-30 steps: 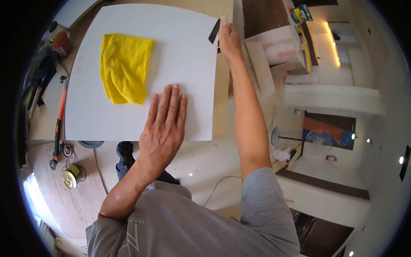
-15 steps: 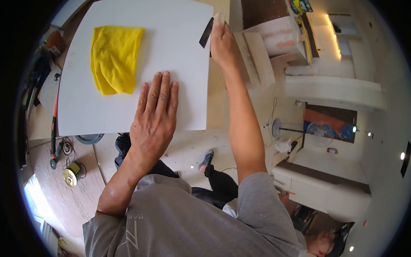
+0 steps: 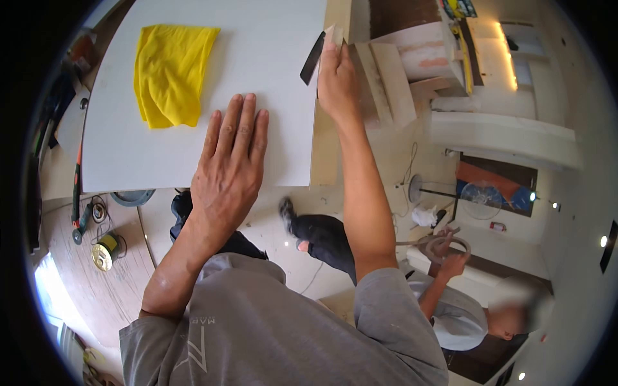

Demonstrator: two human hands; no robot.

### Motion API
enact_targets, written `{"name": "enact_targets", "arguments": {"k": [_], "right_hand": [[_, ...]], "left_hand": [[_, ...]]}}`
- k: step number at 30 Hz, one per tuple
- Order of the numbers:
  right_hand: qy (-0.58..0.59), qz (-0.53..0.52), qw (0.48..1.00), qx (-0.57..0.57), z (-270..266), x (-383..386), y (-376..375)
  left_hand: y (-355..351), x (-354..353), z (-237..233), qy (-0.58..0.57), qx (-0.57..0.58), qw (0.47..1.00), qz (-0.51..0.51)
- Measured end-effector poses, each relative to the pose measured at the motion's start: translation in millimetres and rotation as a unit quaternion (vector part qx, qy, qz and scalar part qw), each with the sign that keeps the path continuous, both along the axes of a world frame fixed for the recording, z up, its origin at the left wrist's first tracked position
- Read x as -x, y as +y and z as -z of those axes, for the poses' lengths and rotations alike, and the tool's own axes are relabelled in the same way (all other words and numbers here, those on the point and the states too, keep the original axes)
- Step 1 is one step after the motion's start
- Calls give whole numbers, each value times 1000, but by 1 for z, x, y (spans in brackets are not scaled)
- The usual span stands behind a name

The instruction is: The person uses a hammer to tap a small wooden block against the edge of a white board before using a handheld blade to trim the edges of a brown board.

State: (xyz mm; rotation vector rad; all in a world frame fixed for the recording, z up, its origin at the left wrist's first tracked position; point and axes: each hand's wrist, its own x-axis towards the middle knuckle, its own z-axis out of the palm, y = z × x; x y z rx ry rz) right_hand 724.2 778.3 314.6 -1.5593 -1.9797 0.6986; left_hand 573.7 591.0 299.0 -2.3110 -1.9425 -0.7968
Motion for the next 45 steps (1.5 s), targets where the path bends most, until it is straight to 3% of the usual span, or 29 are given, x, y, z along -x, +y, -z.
{"name": "enact_targets", "arguments": {"k": [8, 11, 20, 45], "right_hand": [[-3, 3, 1000, 14, -5, -1, -20], [-15, -10, 998, -52, 0, -3, -29], [-10, -23, 998, -56, -3, -6, -58], [18, -19, 999, 19, -22, -16, -140]], "left_hand": [[1, -1, 2, 15, -13, 1000, -8], [2, -1, 4, 20, -19, 1000, -12], [1, -2, 5, -3, 5, 1000, -16], [-3, -8, 5, 40, -35, 998, -41]]}}
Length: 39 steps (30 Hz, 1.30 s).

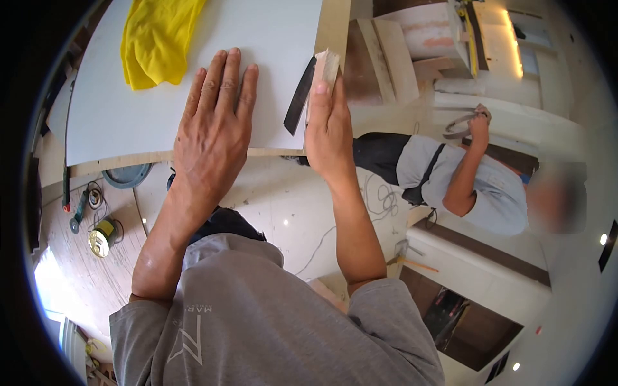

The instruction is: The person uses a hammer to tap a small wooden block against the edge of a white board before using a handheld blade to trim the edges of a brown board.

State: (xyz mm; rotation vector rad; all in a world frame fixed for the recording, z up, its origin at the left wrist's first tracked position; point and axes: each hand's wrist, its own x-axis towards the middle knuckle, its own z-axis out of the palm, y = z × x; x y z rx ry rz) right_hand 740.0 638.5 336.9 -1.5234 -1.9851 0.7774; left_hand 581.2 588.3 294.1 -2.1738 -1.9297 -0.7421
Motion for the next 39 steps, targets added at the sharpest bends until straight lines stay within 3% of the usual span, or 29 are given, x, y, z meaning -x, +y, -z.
{"name": "enact_targets", "arguments": {"k": [22, 39], "right_hand": [[46, 53, 991, 115, -7, -15, -50], [61, 58, 992, 97, 0, -16, -66]], "left_hand": [[-4, -6, -3, 19, -16, 1000, -3], [-5, -3, 3, 23, -18, 1000, -7]]}}
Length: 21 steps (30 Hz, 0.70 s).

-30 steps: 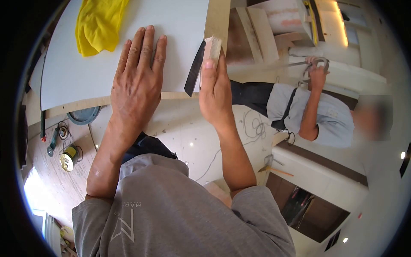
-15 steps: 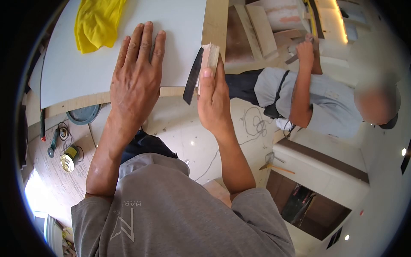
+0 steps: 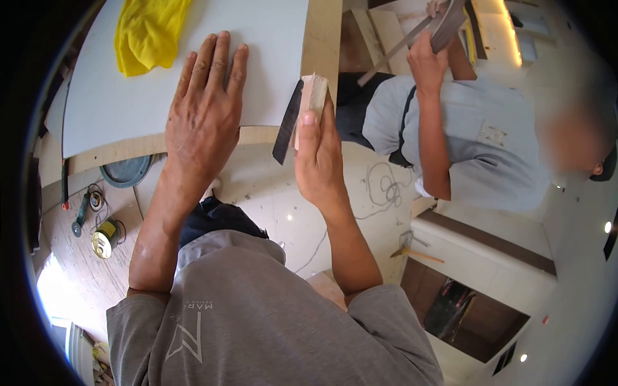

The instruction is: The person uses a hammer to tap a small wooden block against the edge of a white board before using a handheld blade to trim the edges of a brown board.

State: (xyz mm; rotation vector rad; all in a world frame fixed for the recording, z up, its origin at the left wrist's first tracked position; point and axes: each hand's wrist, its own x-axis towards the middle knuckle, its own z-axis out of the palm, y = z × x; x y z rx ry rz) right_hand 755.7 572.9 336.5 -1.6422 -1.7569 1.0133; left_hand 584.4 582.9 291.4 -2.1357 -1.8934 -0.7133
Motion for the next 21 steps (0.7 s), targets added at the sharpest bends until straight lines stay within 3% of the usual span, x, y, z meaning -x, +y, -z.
{"name": "enact_targets", "arguments": {"k": [5, 8, 21], "right_hand": [[53, 10, 997, 47, -5, 1, -15], [73, 17, 997, 28, -1, 2, -17], [66, -2, 998, 19, 0, -9, -44]], "left_hand": [[-2, 2, -1, -3, 3, 1000, 10], [-1, 4, -1, -60, 15, 998, 29], [1, 3, -8, -45, 21, 998, 37]]}}
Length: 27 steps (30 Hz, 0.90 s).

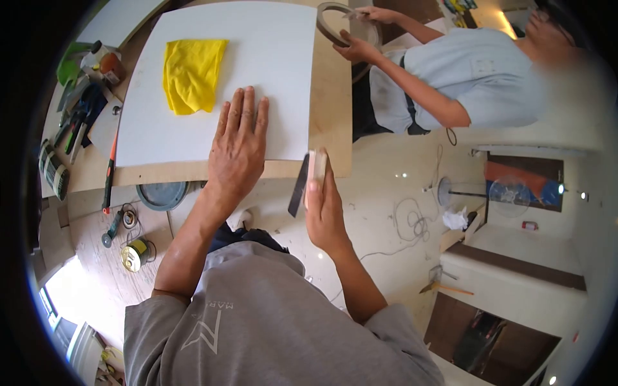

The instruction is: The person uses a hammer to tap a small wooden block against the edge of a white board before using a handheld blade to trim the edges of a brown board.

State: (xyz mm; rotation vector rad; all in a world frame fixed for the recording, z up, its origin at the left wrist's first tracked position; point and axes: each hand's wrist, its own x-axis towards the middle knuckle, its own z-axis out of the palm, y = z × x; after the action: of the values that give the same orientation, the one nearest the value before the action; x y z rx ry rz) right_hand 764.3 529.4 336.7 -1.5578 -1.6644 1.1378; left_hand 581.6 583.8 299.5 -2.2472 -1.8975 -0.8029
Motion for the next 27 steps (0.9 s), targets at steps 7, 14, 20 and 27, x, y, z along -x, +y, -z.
{"name": "enact_targets", "arguments": {"k": [7, 14, 20, 27], "right_hand": [[85, 28, 995, -49, 16, -45, -14], [279, 73, 957, 13, 52, -88, -21], [431, 62, 900, -15, 38, -70, 3], [500, 8, 866, 10, 28, -54, 59]], "left_hand": [[1, 4, 2, -15, -6, 1000, 12], [4, 4, 13, 2, -17, 1000, 21], [-13, 27, -26, -42, 107, 984, 135], [6, 207, 0, -160, -17, 974, -161]]}}
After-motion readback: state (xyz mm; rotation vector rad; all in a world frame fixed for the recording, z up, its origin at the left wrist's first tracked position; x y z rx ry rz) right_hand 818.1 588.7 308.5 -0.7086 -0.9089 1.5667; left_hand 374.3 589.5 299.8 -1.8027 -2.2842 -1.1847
